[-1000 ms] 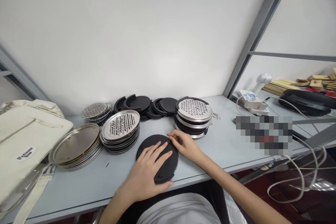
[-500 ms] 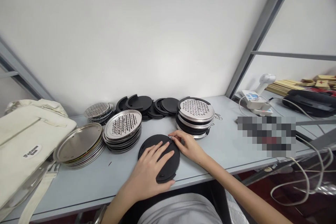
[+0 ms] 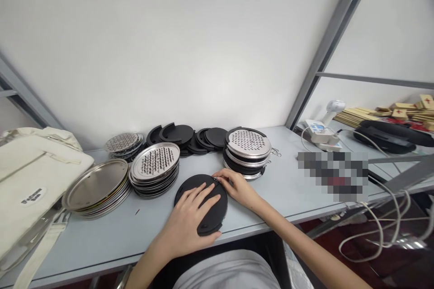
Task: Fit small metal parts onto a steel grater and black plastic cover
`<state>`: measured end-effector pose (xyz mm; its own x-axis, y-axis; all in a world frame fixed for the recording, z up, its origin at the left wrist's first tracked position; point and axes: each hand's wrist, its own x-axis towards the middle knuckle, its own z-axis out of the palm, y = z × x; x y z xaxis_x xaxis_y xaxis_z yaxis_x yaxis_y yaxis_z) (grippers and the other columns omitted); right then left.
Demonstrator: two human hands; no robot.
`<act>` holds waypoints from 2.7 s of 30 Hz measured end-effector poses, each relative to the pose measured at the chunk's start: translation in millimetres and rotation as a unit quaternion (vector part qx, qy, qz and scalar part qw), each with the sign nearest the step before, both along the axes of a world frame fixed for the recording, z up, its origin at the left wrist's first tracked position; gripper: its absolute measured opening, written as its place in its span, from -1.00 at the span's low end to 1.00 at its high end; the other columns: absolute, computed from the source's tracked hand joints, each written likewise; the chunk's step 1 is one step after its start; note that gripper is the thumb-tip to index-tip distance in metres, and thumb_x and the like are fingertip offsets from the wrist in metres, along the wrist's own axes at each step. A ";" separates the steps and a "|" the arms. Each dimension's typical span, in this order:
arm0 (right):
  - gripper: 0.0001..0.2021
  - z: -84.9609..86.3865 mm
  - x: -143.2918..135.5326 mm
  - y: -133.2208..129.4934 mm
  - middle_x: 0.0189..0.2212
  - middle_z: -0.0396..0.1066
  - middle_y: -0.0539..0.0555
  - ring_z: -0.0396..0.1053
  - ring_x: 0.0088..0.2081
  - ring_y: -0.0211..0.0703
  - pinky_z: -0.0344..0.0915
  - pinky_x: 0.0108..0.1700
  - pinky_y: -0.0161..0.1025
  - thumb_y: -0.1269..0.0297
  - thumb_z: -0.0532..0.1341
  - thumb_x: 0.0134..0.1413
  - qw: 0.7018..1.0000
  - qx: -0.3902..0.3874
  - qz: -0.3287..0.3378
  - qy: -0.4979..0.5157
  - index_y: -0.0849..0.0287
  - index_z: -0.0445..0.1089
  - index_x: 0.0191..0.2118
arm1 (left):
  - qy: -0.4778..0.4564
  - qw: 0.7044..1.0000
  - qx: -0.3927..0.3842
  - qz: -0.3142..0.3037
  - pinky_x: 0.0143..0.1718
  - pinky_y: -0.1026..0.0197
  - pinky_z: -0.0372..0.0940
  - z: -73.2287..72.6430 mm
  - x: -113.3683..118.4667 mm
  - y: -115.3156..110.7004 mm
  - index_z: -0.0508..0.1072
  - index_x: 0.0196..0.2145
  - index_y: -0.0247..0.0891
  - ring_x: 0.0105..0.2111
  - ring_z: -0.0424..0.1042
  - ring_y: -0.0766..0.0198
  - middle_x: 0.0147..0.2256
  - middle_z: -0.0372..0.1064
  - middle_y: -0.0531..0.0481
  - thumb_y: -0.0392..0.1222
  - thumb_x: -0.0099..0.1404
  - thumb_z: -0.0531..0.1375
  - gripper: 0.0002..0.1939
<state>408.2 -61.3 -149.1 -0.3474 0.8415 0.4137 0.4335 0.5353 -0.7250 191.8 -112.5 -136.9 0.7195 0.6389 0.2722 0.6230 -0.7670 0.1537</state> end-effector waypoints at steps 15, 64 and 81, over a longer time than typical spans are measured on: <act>-0.77 2.4 1.8 2.0 -0.26 0.48 0.09 0.41 -0.22 -0.16 0.29 -0.18 -0.27 0.36 0.04 0.29 1.000 -0.010 0.017 -0.020 0.17 0.45 -0.14 | -0.007 1.000 -0.006 0.004 0.20 -0.11 0.05 1.5 1.7 -1.1 0.17 0.23 -0.10 0.25 0.04 -0.05 0.30 -0.03 -0.06 -0.04 0.12 0.28 -0.26; -0.87 -6.5 2.3 -6.6 -0.38 0.36 0.04 0.34 -0.36 -0.19 0.26 -0.27 -0.27 0.34 0.06 0.28 0.998 0.010 -0.056 -0.015 0.16 0.35 -0.25 | 0.006 1.000 -0.002 0.015 0.26 -0.14 -0.04 -3.1 2.9 -1.0 0.09 0.27 -0.11 0.28 -0.03 -0.01 0.33 -0.15 -0.07 0.02 0.17 0.26 -0.23; -0.79 -10.4 1.1 -7.0 -0.52 0.17 -0.05 0.20 -0.48 -0.20 0.08 -0.38 -0.28 0.31 -0.08 0.34 0.991 0.030 -0.058 -0.120 0.10 0.08 -0.38 | 0.006 1.000 -0.005 0.019 0.26 -0.15 -0.03 -2.4 0.4 -1.3 0.10 0.27 -0.11 0.27 0.00 -0.05 0.33 -0.15 -0.06 0.03 0.16 0.26 -0.23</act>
